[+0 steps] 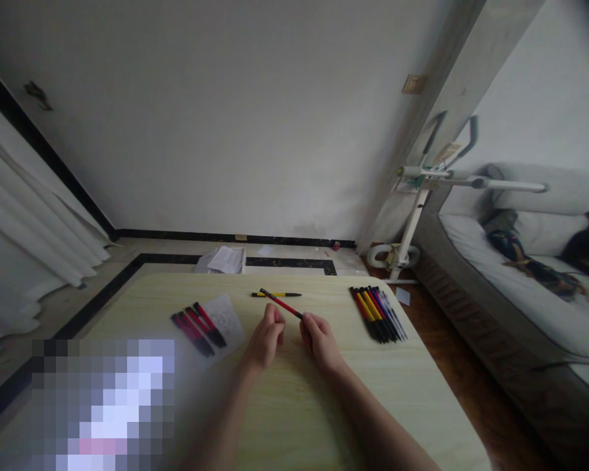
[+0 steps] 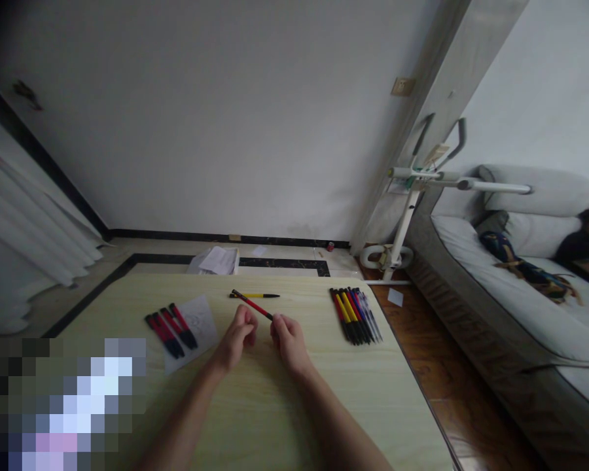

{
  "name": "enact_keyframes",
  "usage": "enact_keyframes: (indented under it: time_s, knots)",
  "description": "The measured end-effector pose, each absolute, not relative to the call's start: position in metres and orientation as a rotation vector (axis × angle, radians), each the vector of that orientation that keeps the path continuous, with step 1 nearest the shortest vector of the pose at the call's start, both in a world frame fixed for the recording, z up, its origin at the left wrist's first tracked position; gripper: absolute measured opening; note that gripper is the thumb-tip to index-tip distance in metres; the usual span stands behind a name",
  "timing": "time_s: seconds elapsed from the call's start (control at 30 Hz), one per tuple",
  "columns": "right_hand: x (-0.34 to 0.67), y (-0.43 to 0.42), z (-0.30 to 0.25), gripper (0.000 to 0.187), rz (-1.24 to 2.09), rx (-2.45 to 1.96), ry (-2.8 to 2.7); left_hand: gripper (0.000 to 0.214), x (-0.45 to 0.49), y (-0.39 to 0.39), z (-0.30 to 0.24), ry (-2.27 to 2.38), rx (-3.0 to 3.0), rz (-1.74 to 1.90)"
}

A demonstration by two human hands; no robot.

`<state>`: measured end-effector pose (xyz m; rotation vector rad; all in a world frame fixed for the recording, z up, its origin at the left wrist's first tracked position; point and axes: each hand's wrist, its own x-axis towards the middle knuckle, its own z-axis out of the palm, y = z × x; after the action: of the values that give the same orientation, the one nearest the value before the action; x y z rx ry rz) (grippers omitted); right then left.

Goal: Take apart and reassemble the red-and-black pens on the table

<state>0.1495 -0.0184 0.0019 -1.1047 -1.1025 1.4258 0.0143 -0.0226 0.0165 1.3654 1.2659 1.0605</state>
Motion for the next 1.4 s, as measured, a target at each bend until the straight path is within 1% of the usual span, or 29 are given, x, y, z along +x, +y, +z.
enact_keyframes:
  time_s: [0.23,0.5,0.7,0.87,0.97,1.03,1.23,1.4]
  knots:
    - [0.150,-0.020,0.005,0.042,1.398,-1.125,-1.156,0.015,0.012,-0.022,0.017,1.169,1.325,1.078]
    - [0.151,-0.020,0.006,0.042,1.384,-1.123,-1.185,0.022,0.008,-0.021,0.015,1.128,1.359,1.053]
    - [0.149,-0.020,0.005,0.042,1.394,-1.108,-1.161,0.020,0.007,-0.020,0.014,1.141,1.375,1.075]
    - [0.150,-0.023,0.009,0.042,1.412,-1.109,-1.202,0.006,0.013,-0.021,0.014,1.202,1.320,1.089]
    - [0.151,-0.025,0.013,0.045,1.363,-1.100,-1.313,0.029,0.017,-0.020,0.013,1.255,1.296,1.140]
    - [0.152,-0.026,0.015,0.046,1.353,-1.107,-1.372,0.038,0.019,-0.018,0.012,1.258,1.292,1.177]
    - [0.153,-0.029,0.012,0.049,1.421,-1.143,-1.481,0.046,0.020,-0.018,0.010,1.308,1.213,1.173]
    - [0.154,-0.032,0.009,0.050,1.347,-1.248,-1.547,0.048,0.020,-0.021,0.006,1.304,1.200,1.183]
